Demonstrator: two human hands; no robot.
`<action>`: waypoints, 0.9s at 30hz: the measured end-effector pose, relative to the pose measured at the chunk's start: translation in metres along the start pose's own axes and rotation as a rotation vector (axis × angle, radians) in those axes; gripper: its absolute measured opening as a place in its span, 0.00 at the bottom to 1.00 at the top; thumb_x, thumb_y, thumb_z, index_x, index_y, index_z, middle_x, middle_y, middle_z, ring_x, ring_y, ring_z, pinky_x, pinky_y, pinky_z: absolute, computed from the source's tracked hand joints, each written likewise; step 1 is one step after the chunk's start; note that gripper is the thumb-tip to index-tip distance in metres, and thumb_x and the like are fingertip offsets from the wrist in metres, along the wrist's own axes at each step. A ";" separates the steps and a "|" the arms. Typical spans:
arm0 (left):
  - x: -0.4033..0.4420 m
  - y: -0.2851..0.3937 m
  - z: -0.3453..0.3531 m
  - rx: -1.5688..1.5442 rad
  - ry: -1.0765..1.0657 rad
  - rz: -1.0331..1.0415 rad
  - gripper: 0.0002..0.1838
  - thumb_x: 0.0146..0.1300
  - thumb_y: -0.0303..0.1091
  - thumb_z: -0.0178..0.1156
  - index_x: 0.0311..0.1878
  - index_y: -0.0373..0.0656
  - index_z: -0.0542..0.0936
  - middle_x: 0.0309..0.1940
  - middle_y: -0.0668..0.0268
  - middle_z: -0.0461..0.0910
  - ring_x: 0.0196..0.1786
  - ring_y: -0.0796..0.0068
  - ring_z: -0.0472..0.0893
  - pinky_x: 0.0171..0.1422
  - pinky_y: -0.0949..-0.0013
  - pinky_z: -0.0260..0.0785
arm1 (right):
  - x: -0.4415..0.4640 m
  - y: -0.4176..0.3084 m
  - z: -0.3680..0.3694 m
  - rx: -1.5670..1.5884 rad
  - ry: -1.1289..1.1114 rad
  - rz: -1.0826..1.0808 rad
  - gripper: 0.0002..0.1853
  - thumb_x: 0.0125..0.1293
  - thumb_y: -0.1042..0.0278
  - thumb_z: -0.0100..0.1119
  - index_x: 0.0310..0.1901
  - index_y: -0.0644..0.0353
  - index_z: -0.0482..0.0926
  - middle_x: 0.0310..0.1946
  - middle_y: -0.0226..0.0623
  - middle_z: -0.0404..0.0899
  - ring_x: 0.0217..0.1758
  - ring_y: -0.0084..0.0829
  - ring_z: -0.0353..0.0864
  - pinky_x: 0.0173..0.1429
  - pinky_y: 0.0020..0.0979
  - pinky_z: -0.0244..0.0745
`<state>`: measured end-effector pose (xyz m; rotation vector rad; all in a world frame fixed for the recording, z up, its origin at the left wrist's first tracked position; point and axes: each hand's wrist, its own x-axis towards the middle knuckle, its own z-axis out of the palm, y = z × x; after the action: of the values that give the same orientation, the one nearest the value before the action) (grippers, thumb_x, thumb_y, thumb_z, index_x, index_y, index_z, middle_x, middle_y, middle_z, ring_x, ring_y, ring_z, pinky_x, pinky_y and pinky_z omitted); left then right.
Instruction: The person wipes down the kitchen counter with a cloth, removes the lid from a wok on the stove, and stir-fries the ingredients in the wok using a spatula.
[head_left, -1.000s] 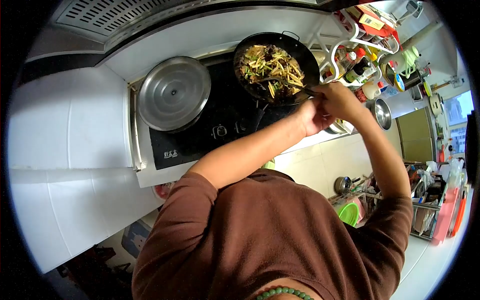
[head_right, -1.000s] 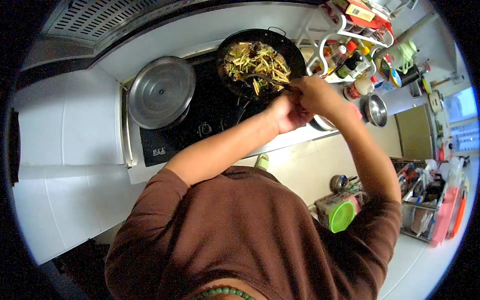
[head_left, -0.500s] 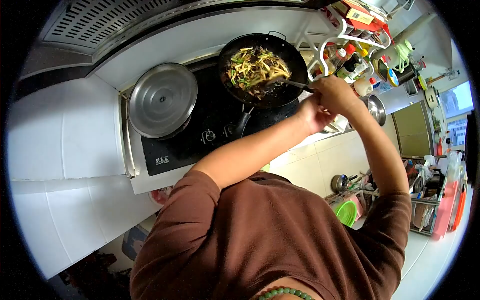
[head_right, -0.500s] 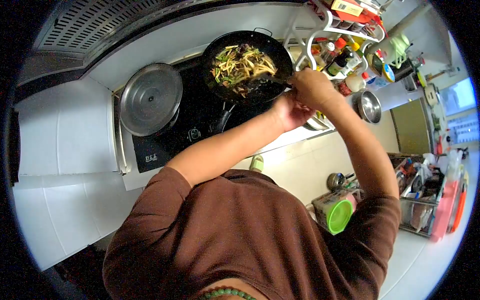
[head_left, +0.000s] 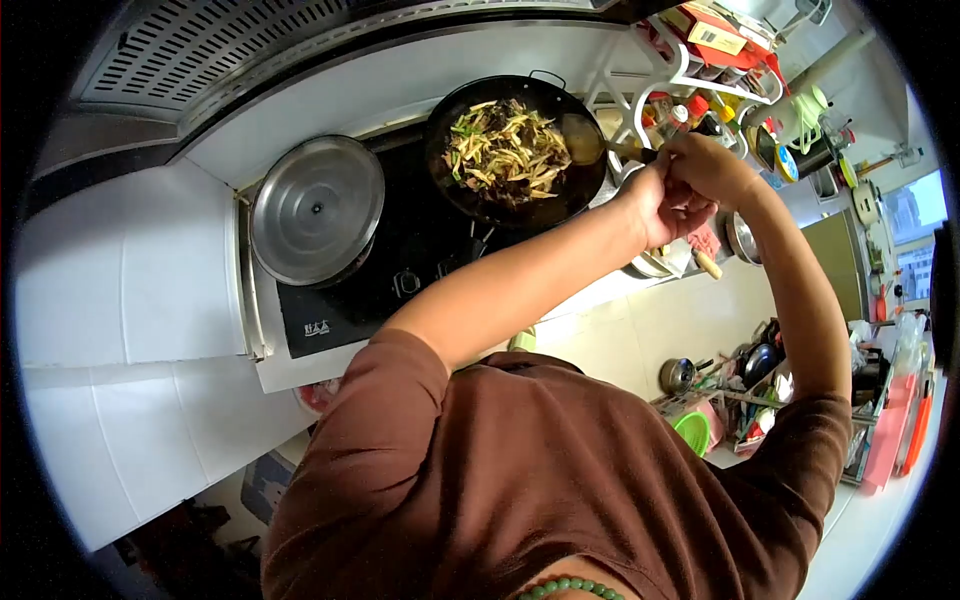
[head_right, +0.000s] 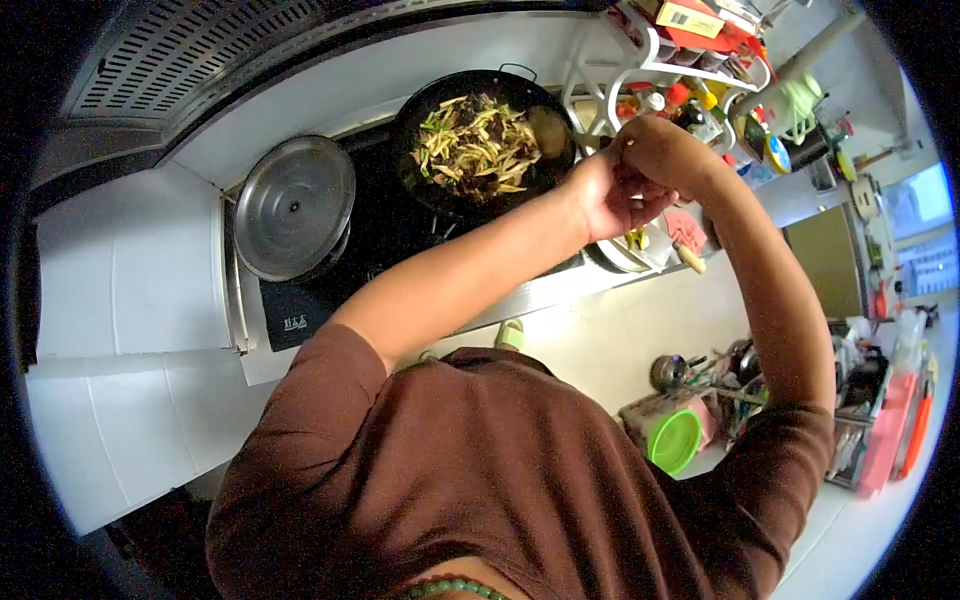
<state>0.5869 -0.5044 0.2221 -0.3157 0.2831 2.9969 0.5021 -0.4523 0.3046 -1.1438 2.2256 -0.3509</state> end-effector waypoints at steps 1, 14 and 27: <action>0.009 0.004 0.000 -0.009 0.005 0.001 0.19 0.69 0.46 0.37 0.42 0.42 0.72 0.31 0.62 0.77 0.36 0.65 0.78 0.47 0.64 0.76 | 0.016 0.014 -0.002 0.014 -0.020 0.019 0.05 0.53 0.78 0.49 0.31 0.64 0.75 0.18 0.34 0.73 0.17 0.24 0.73 0.20 0.25 0.70; 0.055 0.036 -0.070 -0.186 0.222 0.165 0.24 0.66 0.59 0.35 0.45 0.53 0.73 0.33 0.70 0.72 0.38 0.71 0.73 0.52 0.57 0.69 | 0.097 0.052 0.043 0.690 -0.123 -0.020 0.08 0.57 0.75 0.56 0.38 0.66 0.77 0.24 0.32 0.76 0.23 0.22 0.75 0.24 0.23 0.71; -0.011 -0.013 -0.020 -0.208 -0.105 0.136 0.26 0.64 0.59 0.39 0.52 0.48 0.67 0.46 0.64 0.73 0.50 0.61 0.74 0.57 0.61 0.70 | 0.006 -0.011 0.013 -0.132 0.041 -0.186 0.20 0.51 0.79 0.53 0.49 0.59 0.77 0.31 0.41 0.80 0.31 0.27 0.79 0.38 0.28 0.74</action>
<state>0.6032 -0.4966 0.2035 -0.1625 -0.0183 3.1696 0.5147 -0.4626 0.2972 -1.4310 2.2100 -0.3092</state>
